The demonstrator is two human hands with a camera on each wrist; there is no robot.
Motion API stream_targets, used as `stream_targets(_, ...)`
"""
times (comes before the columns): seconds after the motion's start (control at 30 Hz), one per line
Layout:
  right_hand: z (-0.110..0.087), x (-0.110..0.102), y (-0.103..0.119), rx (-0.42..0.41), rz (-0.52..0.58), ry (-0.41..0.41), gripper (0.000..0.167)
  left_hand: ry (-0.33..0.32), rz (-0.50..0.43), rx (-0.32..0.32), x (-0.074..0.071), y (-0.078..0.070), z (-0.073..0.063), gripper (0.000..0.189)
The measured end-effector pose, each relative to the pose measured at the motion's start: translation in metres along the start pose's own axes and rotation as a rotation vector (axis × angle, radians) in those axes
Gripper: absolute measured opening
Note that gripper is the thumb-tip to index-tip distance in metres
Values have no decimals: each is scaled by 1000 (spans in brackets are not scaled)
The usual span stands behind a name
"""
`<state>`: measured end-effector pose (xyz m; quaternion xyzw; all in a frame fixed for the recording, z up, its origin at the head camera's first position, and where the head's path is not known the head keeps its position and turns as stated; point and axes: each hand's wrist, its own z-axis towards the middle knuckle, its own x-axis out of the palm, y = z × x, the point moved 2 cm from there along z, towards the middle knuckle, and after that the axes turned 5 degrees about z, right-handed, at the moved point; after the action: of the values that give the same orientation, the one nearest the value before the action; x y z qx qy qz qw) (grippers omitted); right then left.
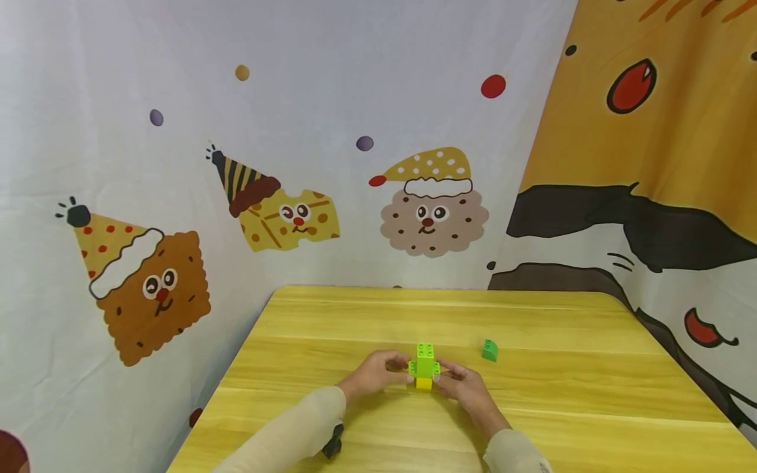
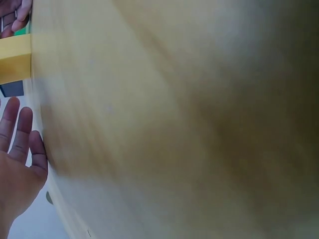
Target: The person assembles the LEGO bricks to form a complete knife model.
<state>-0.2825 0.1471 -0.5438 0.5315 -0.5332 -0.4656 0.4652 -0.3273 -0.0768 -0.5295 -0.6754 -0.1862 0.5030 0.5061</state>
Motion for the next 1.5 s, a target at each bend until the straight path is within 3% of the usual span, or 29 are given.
stream_targets(0.37, -1, -3, 5, 25, 60, 14, 55, -11, -8, 5, 1, 1, -1, 29)
stream_targets(0.6, 3, -21, 10, 19, 54, -18, 49, -7, -28, -10, 1, -1, -2, 29)
stream_targets(1.17, 11, -92, 38, -24, -113, -34, 63, -19, -7, -20, 4, -3, 3, 31)
stream_targets(1.33, 18, -106, 39, -26, -177, -91, 63, -22, -2, -22, 4, -2, 4, 31)
stream_targets(1.5, 24, -114, 36, -9, -229, -96, 65, -23, -2, -24, 4, 0, 2, 32)
